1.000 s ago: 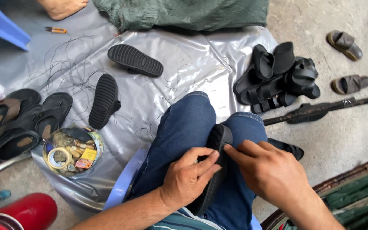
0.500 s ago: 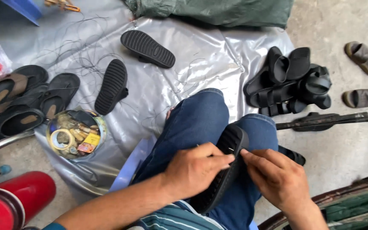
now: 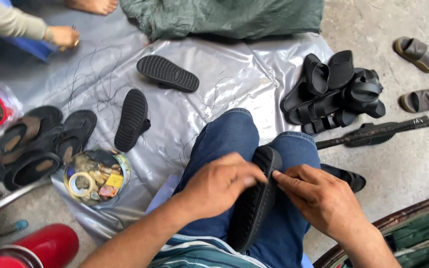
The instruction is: The person sits on a blue plastic chair and sews a black slipper sole using a needle and thread. They hold the slipper on their lap, repeatedly pushing the needle through the material and pulling the thread to stitch the sole. The person occasionally adjusts their position and crosses their legs while continuing the sewing task.
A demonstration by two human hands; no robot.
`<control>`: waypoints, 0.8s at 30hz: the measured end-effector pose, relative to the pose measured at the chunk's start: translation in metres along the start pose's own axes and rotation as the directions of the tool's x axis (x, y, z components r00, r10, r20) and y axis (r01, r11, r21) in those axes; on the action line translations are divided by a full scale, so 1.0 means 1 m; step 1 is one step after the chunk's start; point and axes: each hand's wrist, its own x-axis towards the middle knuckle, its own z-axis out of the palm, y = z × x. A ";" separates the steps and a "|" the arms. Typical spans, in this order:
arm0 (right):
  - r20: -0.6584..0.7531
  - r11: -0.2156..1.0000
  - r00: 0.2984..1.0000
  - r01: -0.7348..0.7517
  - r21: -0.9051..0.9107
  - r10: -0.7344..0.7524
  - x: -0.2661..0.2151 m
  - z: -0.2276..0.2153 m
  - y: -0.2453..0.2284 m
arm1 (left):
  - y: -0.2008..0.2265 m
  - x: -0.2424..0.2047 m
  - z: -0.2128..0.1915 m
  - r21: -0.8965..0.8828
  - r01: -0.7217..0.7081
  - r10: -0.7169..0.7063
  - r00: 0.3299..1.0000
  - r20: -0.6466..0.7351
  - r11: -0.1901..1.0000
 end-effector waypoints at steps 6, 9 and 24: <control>-0.022 0.998 0.999 -0.041 -0.040 0.040 -0.004 0.007 0.000 | -0.001 0.010 0.010 0.242 0.023 -0.031 0.999 0.029 0.970; -0.004 0.998 1.000 -0.029 -0.054 0.029 -0.003 0.005 -0.001 | 0.013 0.009 0.005 0.246 -0.115 0.096 0.991 0.088 0.962; 0.359 0.893 0.832 -0.450 -0.012 0.424 -0.024 -0.041 0.020 | 0.009 0.017 0.022 0.354 -0.224 0.230 0.973 0.026 0.908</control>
